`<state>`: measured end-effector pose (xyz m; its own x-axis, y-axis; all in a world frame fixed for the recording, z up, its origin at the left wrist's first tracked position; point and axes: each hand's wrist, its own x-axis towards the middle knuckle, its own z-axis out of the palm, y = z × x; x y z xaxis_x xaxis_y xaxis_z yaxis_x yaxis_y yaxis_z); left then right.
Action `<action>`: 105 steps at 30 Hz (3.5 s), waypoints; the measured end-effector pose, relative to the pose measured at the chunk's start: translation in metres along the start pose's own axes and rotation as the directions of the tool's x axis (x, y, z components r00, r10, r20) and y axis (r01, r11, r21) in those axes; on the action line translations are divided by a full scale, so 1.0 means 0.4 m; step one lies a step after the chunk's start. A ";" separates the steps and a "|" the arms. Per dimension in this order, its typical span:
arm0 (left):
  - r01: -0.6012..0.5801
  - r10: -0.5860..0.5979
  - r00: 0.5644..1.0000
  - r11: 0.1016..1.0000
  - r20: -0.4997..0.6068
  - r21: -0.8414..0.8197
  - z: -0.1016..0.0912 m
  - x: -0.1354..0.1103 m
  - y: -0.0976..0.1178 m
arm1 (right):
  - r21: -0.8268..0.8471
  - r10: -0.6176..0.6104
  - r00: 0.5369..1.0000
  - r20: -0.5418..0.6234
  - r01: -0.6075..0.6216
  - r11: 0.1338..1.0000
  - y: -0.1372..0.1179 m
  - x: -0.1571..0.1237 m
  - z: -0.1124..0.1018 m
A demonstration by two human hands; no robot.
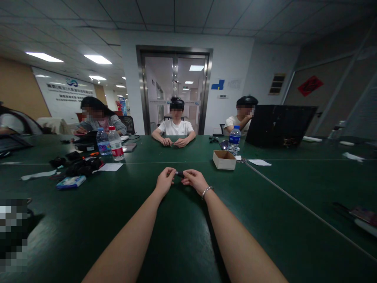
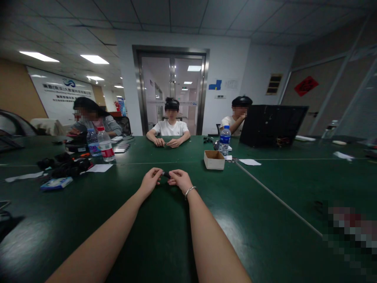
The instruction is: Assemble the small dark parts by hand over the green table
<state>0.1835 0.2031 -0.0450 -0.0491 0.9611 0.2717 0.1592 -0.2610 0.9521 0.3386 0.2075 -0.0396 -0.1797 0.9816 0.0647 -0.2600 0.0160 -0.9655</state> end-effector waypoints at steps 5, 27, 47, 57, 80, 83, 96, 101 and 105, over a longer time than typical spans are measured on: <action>0.012 -0.012 1.000 1.000 0.004 0.019 -0.004 0.007 -0.009 | 0.026 -0.021 1.000 0.012 0.021 0.999 0.002 0.000 -0.004; 0.091 -0.088 0.996 0.991 -0.031 0.098 -0.013 0.000 0.006 | 0.031 -0.033 0.997 0.063 0.031 0.999 -0.001 -0.007 -0.007; 0.037 -0.035 0.999 0.997 0.032 -0.064 -0.015 0.001 0.002 | 0.034 -0.013 0.998 0.060 0.011 0.999 -0.001 -0.006 -0.010; -0.008 0.015 0.997 0.996 0.076 -0.093 -0.020 0.005 0.004 | 0.044 -0.020 0.999 0.029 0.018 0.999 0.008 0.002 -0.010; 0.224 -0.219 0.969 0.974 0.113 -0.037 -0.022 0.014 -0.001 | 0.046 -0.012 0.999 0.048 0.010 0.999 0.002 0.001 -0.014; 0.109 -0.112 0.981 0.994 0.156 0.025 -0.022 0.012 0.001 | 0.060 -0.013 0.999 0.041 0.010 0.998 0.002 0.000 -0.014; 0.126 -0.113 0.982 0.989 0.151 -0.073 -0.021 0.016 -0.006 | 0.033 -0.007 0.999 0.045 0.006 0.999 0.001 -0.001 -0.015; 0.142 -0.154 0.964 0.987 0.217 0.073 -0.021 0.015 -0.004 | 0.039 -0.007 0.999 0.050 0.005 0.999 0.003 0.002 -0.016; 0.110 -0.108 0.981 0.994 0.161 -0.001 -0.021 0.013 -0.002 | 0.054 -0.006 0.999 0.048 0.003 0.999 0.001 0.001 -0.014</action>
<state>0.1748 0.2076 -0.0433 0.0931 0.9856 0.1411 0.1523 -0.1542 0.9762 0.3438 0.2089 -0.0415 -0.2232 0.9713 0.0823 -0.3117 0.0089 -0.9502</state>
